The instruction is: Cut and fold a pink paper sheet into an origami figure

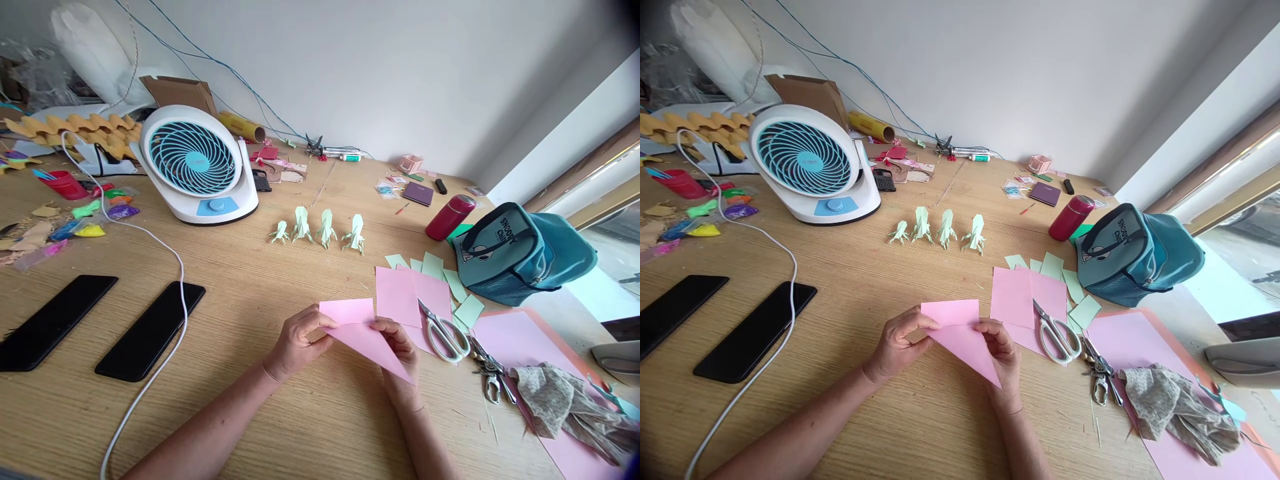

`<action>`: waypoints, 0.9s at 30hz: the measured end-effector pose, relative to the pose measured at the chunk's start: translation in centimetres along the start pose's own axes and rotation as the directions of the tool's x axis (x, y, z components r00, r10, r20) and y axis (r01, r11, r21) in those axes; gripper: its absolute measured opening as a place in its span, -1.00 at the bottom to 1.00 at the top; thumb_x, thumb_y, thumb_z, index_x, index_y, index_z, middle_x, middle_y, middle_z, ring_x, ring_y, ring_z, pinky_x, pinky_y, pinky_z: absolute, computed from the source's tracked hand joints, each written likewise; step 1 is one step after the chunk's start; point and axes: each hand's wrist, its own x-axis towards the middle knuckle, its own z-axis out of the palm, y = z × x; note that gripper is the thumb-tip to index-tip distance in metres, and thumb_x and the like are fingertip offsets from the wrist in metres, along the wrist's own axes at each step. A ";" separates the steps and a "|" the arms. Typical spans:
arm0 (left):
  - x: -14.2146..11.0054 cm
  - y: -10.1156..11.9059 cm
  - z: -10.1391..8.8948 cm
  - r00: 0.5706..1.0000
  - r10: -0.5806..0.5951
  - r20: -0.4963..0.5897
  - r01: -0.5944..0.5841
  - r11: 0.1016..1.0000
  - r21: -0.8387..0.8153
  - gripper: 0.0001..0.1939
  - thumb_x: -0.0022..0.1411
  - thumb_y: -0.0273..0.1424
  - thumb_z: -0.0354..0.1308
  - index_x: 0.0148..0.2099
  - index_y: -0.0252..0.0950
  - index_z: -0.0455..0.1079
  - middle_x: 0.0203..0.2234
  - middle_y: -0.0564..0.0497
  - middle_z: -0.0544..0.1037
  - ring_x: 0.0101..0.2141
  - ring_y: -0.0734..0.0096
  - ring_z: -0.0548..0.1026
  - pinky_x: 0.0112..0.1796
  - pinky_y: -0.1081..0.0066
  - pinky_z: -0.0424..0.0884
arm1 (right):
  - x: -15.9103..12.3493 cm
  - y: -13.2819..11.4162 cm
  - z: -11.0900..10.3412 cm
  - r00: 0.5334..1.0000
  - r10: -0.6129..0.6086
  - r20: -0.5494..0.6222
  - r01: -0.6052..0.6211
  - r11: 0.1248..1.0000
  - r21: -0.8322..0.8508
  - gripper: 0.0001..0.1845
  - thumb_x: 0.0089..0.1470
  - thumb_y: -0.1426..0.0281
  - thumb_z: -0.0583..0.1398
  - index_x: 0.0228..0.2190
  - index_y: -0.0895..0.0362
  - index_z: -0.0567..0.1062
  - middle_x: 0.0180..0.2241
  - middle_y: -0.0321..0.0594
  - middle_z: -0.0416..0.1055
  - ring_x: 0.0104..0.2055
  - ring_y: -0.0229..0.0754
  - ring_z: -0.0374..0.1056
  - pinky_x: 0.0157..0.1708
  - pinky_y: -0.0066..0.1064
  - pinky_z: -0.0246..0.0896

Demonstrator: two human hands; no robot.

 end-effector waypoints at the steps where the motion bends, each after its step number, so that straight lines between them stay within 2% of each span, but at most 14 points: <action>1: -0.1 0.0 0.1 1.000 -0.012 0.014 0.012 1.000 -0.004 -0.91 0.18 -0.50 0.25 -0.24 -0.24 0.49 -0.42 0.00 0.57 -0.34 0.36 0.52 -0.28 0.43 0.43 | 0.0 0.0 0.0 1.000 0.005 0.008 -0.005 1.000 -0.011 -0.74 -0.12 0.29 0.43 -0.30 0.00 0.63 -0.29 -0.17 0.50 -0.22 -0.04 0.38 -0.24 -0.29 0.28; 4: -0.4 0.0 0.3 0.996 -0.061 0.060 0.062 0.998 -0.016 -0.90 0.18 -0.46 0.26 -0.22 -0.22 0.51 -0.36 -0.02 0.60 -0.28 0.30 0.54 -0.25 0.40 0.45 | -0.1 -0.1 0.0 0.998 0.011 0.056 -0.010 0.999 -0.032 -0.75 -0.13 0.28 0.44 -0.32 0.00 0.63 -0.26 -0.15 0.52 -0.18 -0.01 0.40 -0.20 -0.26 0.28; 7: -0.6 0.1 0.4 0.995 -0.059 0.081 0.062 0.998 -0.030 -0.89 0.18 -0.45 0.25 -0.20 -0.21 0.52 -0.37 -0.02 0.61 -0.28 0.29 0.55 -0.24 0.39 0.45 | -0.2 -0.1 0.2 0.996 0.027 0.086 -0.025 0.999 -0.029 -0.73 -0.14 0.26 0.44 -0.30 -0.02 0.63 -0.27 -0.15 0.53 -0.19 -0.01 0.41 -0.19 -0.25 0.29; 11: -0.6 0.3 0.3 0.995 -0.074 0.066 0.076 0.997 -0.020 -0.92 0.20 -0.45 0.24 -0.23 -0.22 0.53 -0.39 -0.03 0.62 -0.29 0.30 0.57 -0.25 0.40 0.47 | -0.2 -0.2 0.7 0.994 0.102 0.026 -0.104 0.991 0.085 -0.49 -0.21 0.18 0.48 -0.15 -0.09 0.57 -0.25 -0.18 0.55 -0.24 -0.02 0.43 -0.25 -0.25 0.32; 14: -0.6 0.4 0.2 0.996 -0.073 0.049 0.073 0.997 -0.007 -0.94 0.21 -0.44 0.24 -0.24 -0.22 0.53 -0.40 -0.03 0.62 -0.28 0.29 0.57 -0.24 0.40 0.47 | 0.0 -0.3 1.0 0.975 0.206 0.082 -0.217 0.962 0.167 -0.35 -0.25 0.12 0.48 -0.07 -0.08 0.52 -0.28 -0.18 0.56 -0.28 -0.04 0.43 -0.28 -0.27 0.32; 16: -0.7 0.4 0.2 0.998 -0.044 0.047 0.044 0.999 -0.004 -0.93 0.21 -0.44 0.24 -0.24 -0.21 0.54 -0.39 -0.02 0.62 -0.27 0.29 0.57 -0.23 0.40 0.48 | 0.1 -0.2 1.0 0.961 0.251 0.113 -0.268 0.947 0.176 -0.38 -0.29 0.09 0.49 -0.13 -0.04 0.57 -0.35 -0.19 0.55 -0.34 -0.07 0.42 -0.34 -0.30 0.31; 19: -0.7 0.6 0.2 0.999 0.012 0.043 -0.011 1.000 -0.016 -0.91 0.21 -0.46 0.23 -0.23 -0.20 0.54 -0.35 -0.04 0.61 -0.25 0.29 0.56 -0.24 0.39 0.48 | 0.1 0.0 0.7 0.959 0.266 0.103 -0.280 0.945 0.171 -0.50 -0.31 0.05 0.48 -0.29 -0.01 0.62 -0.39 -0.20 0.54 -0.40 -0.12 0.38 -0.43 -0.37 0.27; 22: -0.6 0.8 0.2 0.998 0.033 0.056 -0.032 0.999 -0.017 -0.89 0.22 -0.47 0.22 -0.21 -0.21 0.54 -0.32 -0.07 0.60 -0.25 0.27 0.55 -0.24 0.36 0.49 | 0.0 0.2 0.3 0.959 0.270 0.081 -0.280 0.947 0.159 -0.55 -0.30 0.04 0.47 -0.34 -0.01 0.64 -0.38 -0.20 0.55 -0.38 -0.11 0.38 -0.43 -0.37 0.27; 27: -0.5 1.0 0.2 0.997 0.067 0.047 -0.067 0.998 -0.007 -0.87 0.23 -0.50 0.20 -0.21 -0.18 0.52 -0.42 0.01 0.59 -0.27 0.29 0.55 -0.15 0.32 0.48 | -0.1 0.0 0.2 0.958 0.282 0.047 -0.286 0.950 0.129 -0.63 -0.31 0.10 0.49 -0.40 -0.03 0.64 -0.38 -0.22 0.56 -0.38 -0.10 0.40 -0.39 -0.35 0.30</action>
